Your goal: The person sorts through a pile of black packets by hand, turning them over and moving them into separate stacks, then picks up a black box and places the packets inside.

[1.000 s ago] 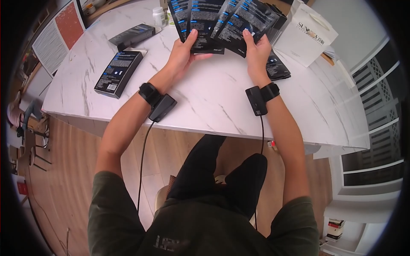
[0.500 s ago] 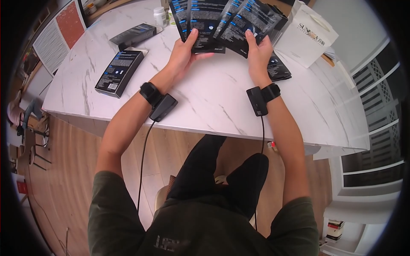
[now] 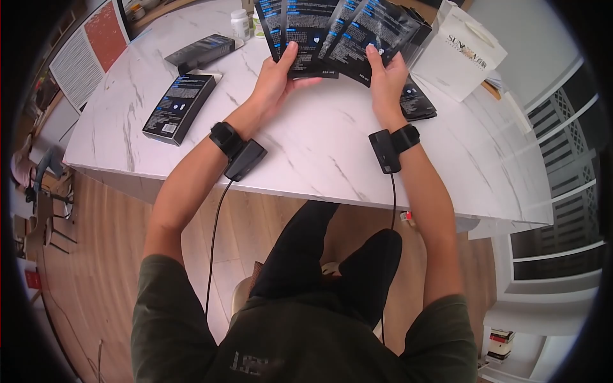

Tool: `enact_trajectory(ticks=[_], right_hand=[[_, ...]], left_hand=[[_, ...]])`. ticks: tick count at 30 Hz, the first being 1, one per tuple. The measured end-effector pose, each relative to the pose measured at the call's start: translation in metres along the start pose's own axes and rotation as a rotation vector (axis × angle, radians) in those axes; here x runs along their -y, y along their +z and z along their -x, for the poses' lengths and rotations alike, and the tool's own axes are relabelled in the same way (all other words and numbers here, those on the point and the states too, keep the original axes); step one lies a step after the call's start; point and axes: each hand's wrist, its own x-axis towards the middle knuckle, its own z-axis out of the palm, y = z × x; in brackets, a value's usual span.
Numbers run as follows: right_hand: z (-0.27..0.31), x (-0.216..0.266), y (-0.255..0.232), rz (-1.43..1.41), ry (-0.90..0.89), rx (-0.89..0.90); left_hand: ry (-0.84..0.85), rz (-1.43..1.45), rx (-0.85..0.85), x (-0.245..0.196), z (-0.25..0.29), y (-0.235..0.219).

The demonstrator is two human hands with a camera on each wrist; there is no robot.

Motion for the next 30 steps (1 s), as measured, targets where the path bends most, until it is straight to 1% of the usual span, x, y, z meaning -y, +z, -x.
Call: enact_trajectory(ticks=[4, 7, 22, 28, 30], right_hand=[[-0.0022, -0.0046, -0.0048, 0.050, -0.001, 0.010], [-0.0004, 0.0006, -0.0016, 0.010, 0.006, 0.007], [0.0007, 0.0019, -0.0011, 0.030, 0.006, 0.025], [0.0015, 0.0011, -0.0011, 0.053, 0.035, 0.044], [0.0011, -0.0032, -0.0016, 0.044, 0.018, 0.043]], left_hand=[[-0.006, -0.004, -0.002, 0.0006, -0.0018, 0.0008], [-0.007, -0.007, 0.008, -0.0001, 0.0001, 0.0011], [0.001, -0.040, 0.001, 0.0017, -0.0012, 0.0002], [-0.006, -0.048, 0.007, 0.0008, -0.0003, 0.0013], [-0.008, -0.055, 0.007, 0.0011, -0.0003, 0.0025]])
